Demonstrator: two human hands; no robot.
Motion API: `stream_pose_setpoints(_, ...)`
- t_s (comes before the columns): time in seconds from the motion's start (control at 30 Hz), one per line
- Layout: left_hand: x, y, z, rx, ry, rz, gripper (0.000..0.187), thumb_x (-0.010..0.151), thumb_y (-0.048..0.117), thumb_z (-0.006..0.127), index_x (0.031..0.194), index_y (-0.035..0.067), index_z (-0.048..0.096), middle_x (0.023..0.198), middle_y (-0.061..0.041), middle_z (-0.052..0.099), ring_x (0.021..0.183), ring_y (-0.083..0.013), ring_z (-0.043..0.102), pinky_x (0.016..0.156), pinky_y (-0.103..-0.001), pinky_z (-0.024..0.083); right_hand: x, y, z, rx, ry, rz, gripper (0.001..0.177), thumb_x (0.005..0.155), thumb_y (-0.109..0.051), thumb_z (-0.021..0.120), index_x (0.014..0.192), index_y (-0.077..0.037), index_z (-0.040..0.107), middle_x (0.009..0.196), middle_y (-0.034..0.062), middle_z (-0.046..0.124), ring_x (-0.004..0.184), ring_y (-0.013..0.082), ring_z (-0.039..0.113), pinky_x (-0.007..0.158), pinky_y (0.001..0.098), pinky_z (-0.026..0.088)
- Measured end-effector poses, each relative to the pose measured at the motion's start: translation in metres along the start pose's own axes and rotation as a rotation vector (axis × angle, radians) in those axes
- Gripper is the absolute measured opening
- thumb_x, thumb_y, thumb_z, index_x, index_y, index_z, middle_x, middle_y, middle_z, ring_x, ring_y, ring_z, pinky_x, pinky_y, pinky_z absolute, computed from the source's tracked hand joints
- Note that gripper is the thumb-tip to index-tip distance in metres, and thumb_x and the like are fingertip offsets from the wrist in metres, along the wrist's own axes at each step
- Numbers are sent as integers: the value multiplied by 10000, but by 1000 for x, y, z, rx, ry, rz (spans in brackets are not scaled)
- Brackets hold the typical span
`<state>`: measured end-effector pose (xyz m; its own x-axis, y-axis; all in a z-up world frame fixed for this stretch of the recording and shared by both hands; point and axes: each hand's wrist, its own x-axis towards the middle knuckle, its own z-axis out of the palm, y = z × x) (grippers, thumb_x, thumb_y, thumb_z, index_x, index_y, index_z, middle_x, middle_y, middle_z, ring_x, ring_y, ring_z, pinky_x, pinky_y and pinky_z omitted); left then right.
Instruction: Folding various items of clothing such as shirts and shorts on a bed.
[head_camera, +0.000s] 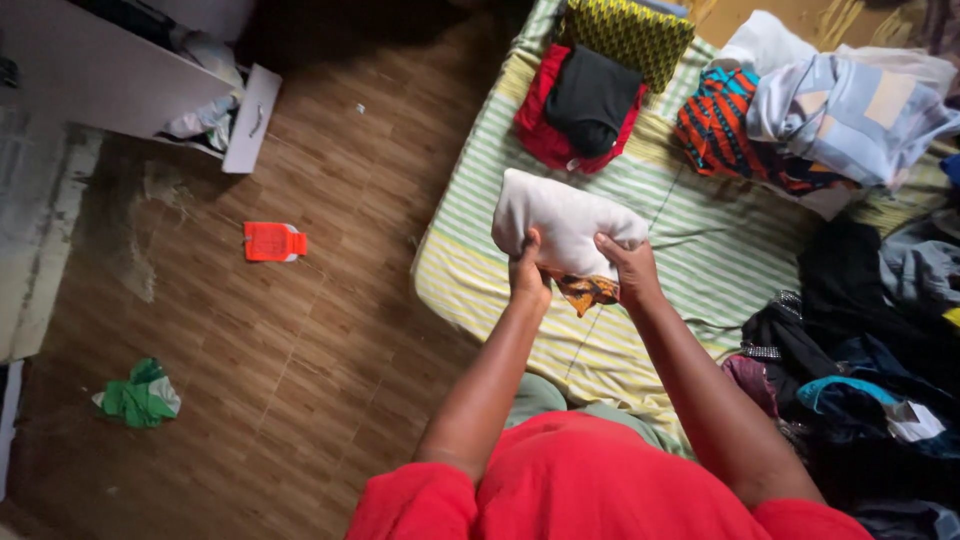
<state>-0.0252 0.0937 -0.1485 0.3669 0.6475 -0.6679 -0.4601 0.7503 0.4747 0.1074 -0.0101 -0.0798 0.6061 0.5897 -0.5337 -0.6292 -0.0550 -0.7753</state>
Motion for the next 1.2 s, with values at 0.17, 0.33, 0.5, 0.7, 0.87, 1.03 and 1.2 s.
stream_pose_setpoints(0.17,33,34,8,108,-18,37,799,744,231,900,1438,147,512,1357,-2,609,1255,-211,568,1056,-400,476,41,14,-10,37,13,11,341,864,-27,779,1193,-26,690,1100,49,739,980,154,697,900,316,552)
stream_pose_setpoints(0.33,101,46,52,474,-210,373,660,861,35,812,1442,25,499,1383,-93,594,1281,-230,555,1097,-370,445,110,-1,-36,-10,-32,-28,322,935,-70,718,1251,-33,668,1147,54,730,1004,172,700,912,345,565)
stream_pose_setpoints(0.5,213,28,124,374,-248,383,597,914,62,767,1444,25,496,1381,-86,585,1262,-209,552,1089,-341,436,203,-53,-24,26,-21,-172,412,972,-86,711,1359,-28,583,1240,78,679,1080,186,684,956,358,571)
stream_pose_setpoints(0.7,308,2,139,598,-260,432,510,935,66,732,1402,22,529,1307,-125,627,1189,-242,602,1041,-370,480,238,-76,8,-767,413,-695,669,966,-131,769,1535,-47,429,1513,148,513,1411,313,497,1199,477,424)
stream_pose_setpoints(0.87,230,45,183,1372,35,1206,739,810,-2,724,1496,20,449,1507,-240,407,1411,-380,409,1173,-479,345,246,-29,32,-1490,347,-674,772,993,-491,777,1622,-304,371,1721,131,163,1572,400,96,1161,740,161)
stream_pose_setpoints(1.03,226,18,168,1997,-634,1183,848,894,562,674,1601,380,243,1705,35,132,1587,-306,155,1202,-694,184,264,24,8,-1346,330,-444,795,1070,-456,570,1751,-347,175,1822,81,-15,1667,423,-10,1180,821,138)
stream_pose_setpoints(1.2,235,-8,154,1944,-560,1071,869,895,627,606,1624,446,169,1749,77,8,1634,-285,43,1241,-739,164,273,35,-2,-1461,350,-451,838,1067,-547,626,1722,-305,163,1773,106,-39,1623,423,-18,1143,818,141)
